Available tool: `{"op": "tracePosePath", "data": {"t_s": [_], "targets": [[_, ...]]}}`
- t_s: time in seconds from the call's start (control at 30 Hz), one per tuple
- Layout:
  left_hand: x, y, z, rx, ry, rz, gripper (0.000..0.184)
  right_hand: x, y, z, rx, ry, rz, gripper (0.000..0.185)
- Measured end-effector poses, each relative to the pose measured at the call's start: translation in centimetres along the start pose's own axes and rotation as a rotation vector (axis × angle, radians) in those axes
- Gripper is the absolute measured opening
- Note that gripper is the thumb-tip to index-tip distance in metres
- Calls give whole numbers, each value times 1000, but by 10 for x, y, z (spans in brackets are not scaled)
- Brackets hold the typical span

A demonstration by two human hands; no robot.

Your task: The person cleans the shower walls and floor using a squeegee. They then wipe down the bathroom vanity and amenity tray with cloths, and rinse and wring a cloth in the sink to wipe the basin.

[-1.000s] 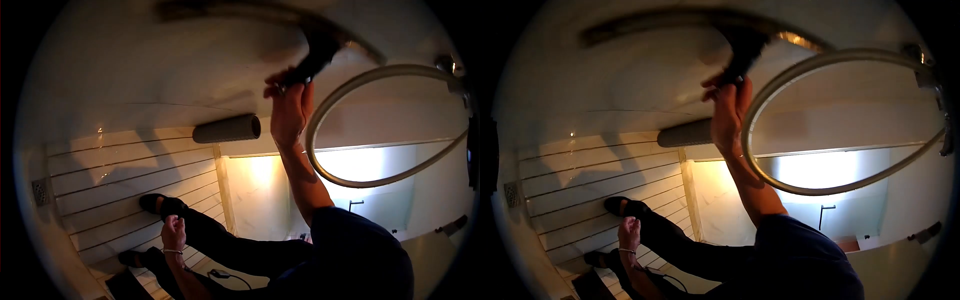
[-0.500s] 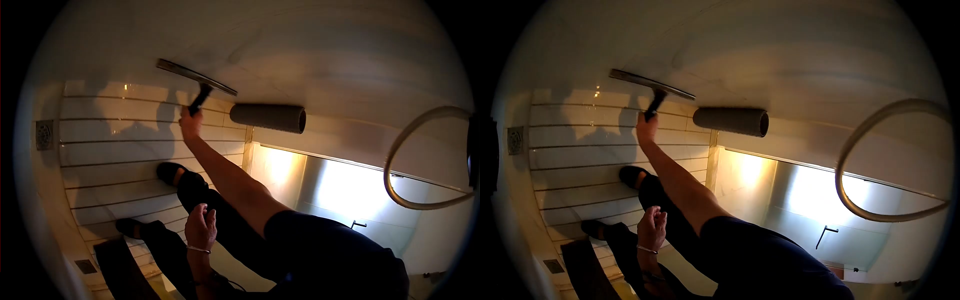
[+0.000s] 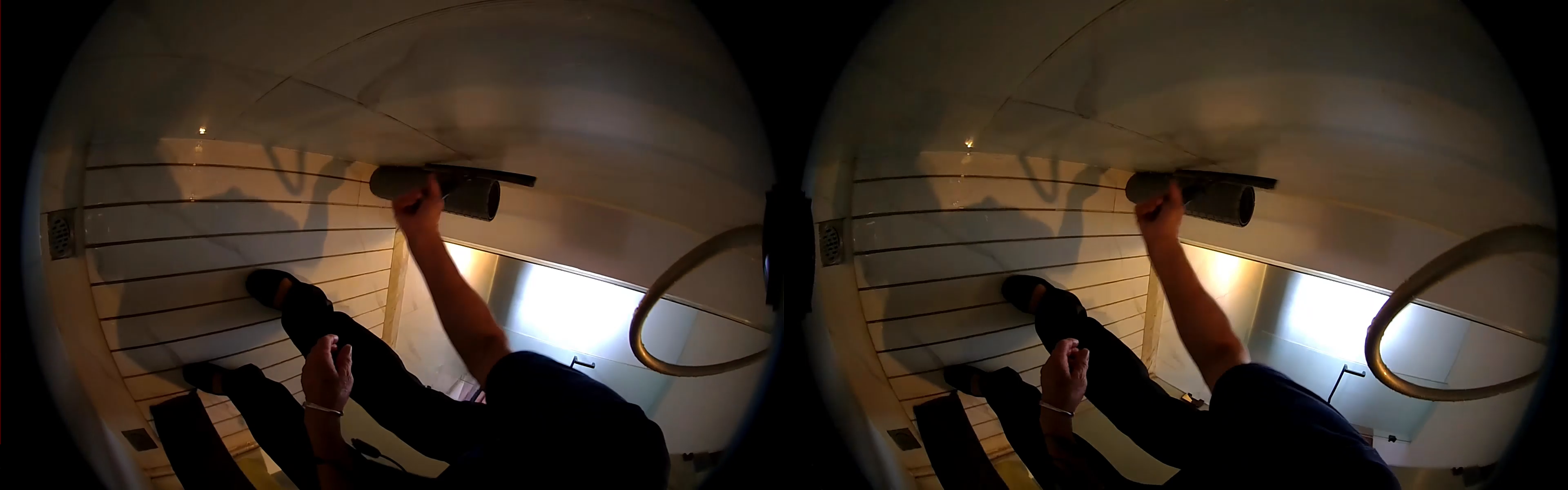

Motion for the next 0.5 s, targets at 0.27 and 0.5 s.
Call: {"op": "tracePosePath", "data": {"t_s": [0.27,0.5], "targets": [[-3,18,9,-25,31,-33,28,-108,-14,16,-43,13,-233,19],[1,17,5,-90,37,-69,31,-90,109,-32,123,-155,-302,18]]}}
Point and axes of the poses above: each hand's wrist, its own x-axis away from the middle knuckle, its own z-axis out of the back of the hand, y = z × x, the point moved 9 cm from there along -x, towards the middle knuckle, and after that the axes turned 1 degree about x, right-handed, at the moved point
